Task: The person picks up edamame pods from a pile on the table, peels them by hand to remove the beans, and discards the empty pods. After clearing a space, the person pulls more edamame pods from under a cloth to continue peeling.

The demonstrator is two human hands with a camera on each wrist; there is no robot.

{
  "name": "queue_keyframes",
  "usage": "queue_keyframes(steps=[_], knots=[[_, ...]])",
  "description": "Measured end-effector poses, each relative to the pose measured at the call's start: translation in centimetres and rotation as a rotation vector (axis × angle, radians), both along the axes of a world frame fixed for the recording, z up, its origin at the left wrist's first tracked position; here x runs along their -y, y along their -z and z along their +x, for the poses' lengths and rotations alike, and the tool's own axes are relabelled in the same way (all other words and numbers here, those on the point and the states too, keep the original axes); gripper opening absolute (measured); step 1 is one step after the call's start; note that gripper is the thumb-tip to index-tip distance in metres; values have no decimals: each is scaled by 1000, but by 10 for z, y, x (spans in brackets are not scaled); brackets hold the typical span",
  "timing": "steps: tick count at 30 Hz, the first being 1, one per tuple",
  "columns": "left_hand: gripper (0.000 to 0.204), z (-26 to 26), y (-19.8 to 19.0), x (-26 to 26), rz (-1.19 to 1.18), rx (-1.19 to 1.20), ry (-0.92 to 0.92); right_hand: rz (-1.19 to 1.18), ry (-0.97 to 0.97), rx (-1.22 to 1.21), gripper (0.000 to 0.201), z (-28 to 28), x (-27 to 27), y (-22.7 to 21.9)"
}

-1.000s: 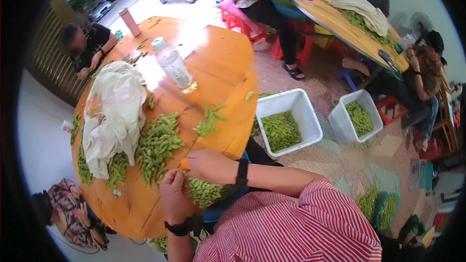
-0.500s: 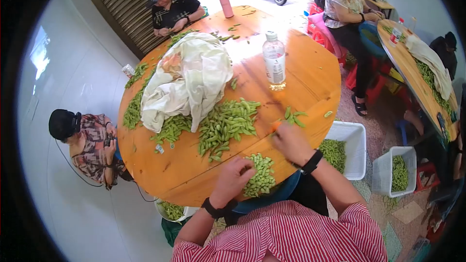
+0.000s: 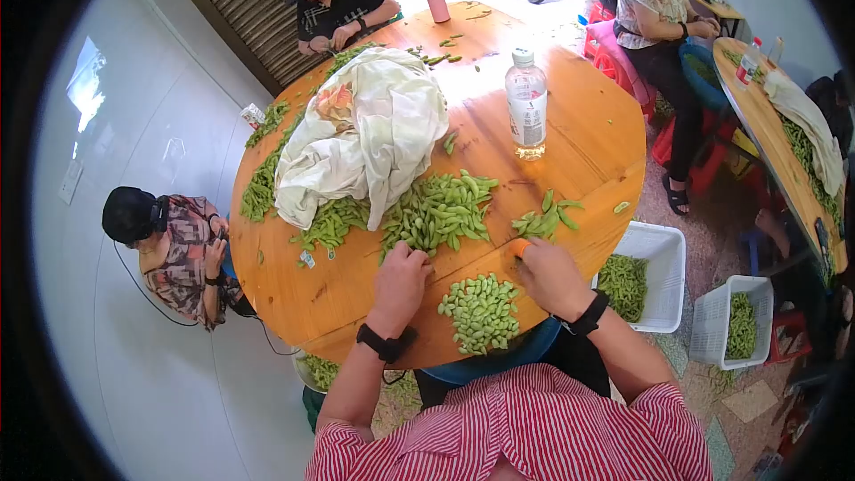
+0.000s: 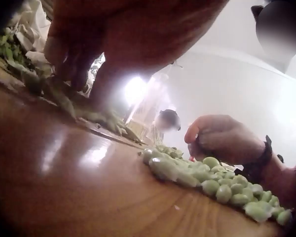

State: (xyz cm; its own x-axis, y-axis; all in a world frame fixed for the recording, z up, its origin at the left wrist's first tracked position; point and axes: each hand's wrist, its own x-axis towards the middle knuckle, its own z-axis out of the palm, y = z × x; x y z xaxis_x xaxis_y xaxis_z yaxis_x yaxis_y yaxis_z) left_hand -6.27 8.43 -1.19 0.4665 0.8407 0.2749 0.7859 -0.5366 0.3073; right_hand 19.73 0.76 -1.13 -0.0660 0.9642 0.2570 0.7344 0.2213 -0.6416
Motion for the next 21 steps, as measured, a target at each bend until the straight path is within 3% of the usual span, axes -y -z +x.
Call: queue_keyframes(steps=[2,4,8,10,11,13,17,21], knots=[[15,4,-2,0,17,-16,1,-44,-34,-20,15,-4,3,2],[13,12,-11,3,221,138,23,-6,-65,-48,15,-8,2,10],[12,19,-13,11,184,226,49,-15,-67,-136,15,-19,6,0],[15,30,-17,28,-488,664,-20,1,-34,-216,20,-24,8,-2],[15,34,-21,33,-490,666,-13,1,-27,-213,20,-25,9,-5],[14,42,-26,42,-978,881,-56,-62,-22,-280,22,-26,11,-9],[14,49,-14,52,-985,990,-2,-75,-32,-297,23,-25,12,-10],[13,47,-11,54,-958,918,-16,-53,-62,-249,22,-26,14,-7]])
